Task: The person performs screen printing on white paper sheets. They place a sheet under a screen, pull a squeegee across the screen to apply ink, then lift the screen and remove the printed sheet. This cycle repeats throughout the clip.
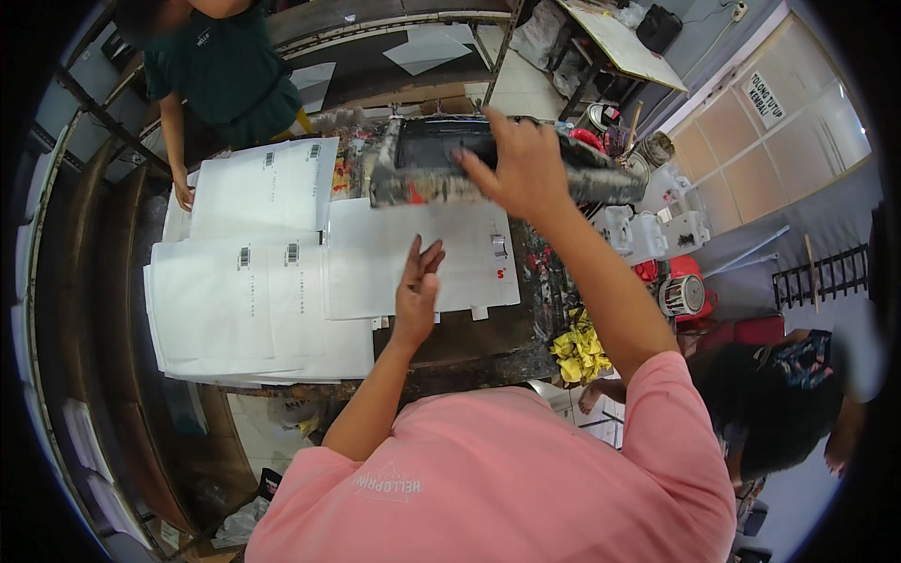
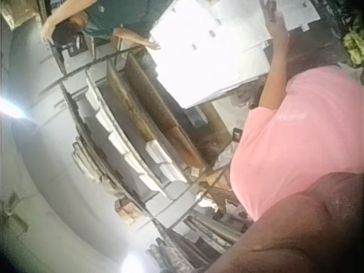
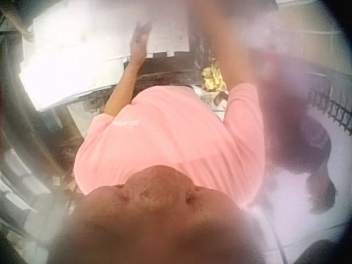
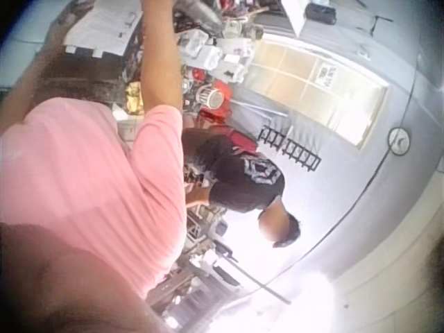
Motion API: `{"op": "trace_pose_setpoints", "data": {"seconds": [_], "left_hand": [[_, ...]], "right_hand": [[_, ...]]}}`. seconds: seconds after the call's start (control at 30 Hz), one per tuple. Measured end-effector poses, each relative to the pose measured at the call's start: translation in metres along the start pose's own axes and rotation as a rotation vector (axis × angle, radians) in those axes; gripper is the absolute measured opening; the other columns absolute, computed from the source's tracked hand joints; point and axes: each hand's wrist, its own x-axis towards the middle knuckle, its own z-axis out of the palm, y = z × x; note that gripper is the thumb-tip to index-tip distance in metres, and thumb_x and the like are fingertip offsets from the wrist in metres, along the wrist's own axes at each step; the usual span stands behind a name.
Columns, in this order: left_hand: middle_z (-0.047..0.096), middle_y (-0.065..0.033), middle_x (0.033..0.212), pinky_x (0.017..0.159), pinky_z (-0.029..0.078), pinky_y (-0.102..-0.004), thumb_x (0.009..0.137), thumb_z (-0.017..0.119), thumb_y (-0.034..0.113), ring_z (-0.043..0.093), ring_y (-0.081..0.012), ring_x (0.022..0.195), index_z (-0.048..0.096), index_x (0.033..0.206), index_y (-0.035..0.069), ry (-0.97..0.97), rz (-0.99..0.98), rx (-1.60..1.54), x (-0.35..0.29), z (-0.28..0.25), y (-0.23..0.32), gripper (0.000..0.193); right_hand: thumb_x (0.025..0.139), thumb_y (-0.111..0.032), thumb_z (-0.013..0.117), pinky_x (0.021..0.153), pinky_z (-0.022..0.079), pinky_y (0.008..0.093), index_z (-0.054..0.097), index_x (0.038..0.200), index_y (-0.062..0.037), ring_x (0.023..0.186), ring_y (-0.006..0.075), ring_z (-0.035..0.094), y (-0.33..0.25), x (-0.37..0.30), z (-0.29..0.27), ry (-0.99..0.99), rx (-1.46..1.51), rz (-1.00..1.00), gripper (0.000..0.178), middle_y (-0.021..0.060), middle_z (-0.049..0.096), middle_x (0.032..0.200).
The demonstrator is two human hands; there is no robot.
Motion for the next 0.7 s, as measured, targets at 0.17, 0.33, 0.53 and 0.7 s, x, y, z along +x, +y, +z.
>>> {"op": "trace_pose_setpoints", "data": {"seconds": [0.17,0.33,0.53,0.7], "left_hand": [[0.045,-0.0308,0.155,0.125,0.042,-0.0529,0.098,0.046,0.085,0.045,-0.0426,0.15,0.015,0.161,-0.01,0.268,-0.358,-0.876,-0.035,-0.003,0.058,0.119],[0.048,-0.028,0.146,0.122,0.046,-0.0505,0.093,0.05,0.09,0.051,-0.0397,0.143,0.027,0.153,-0.009,0.393,-0.687,-0.814,-0.072,-0.029,-0.045,0.118],[0.03,-0.0368,0.163,0.129,0.036,-0.0481,0.085,0.053,0.096,0.04,-0.0447,0.153,0.012,0.161,-0.017,0.454,-0.806,-0.762,-0.069,-0.034,-0.078,0.142],[0.011,-0.0399,0.171,0.128,0.036,-0.0526,0.081,0.056,0.098,0.033,-0.0504,0.157,-0.022,0.163,-0.007,0.506,-0.907,-0.807,-0.057,-0.042,-0.085,0.154]], "right_hand": [[0.091,-0.028,0.072,0.094,0.042,0.0498,0.056,0.146,0.0048,0.11,0.0358,0.061,0.001,-0.108,0.04,-0.374,0.109,-0.089,0.066,0.0206,0.067,0.116],[0.085,-0.004,0.065,0.096,0.041,0.0537,0.07,0.125,-0.0079,0.113,0.0377,0.064,0.019,-0.169,0.097,-0.665,0.276,0.08,0.041,0.0141,0.074,0.114],[0.086,-0.005,0.07,0.101,0.04,0.0548,0.069,0.121,-0.0108,0.115,0.0311,0.066,-0.011,-0.223,0.11,-0.691,0.267,0.093,0.035,0.0077,0.075,0.113],[0.089,-0.011,0.07,0.107,0.04,0.0586,0.067,0.124,-0.0138,0.115,0.0275,0.065,-0.023,-0.256,0.144,-0.552,0.139,-0.005,0.035,0.0052,0.071,0.119]]}}
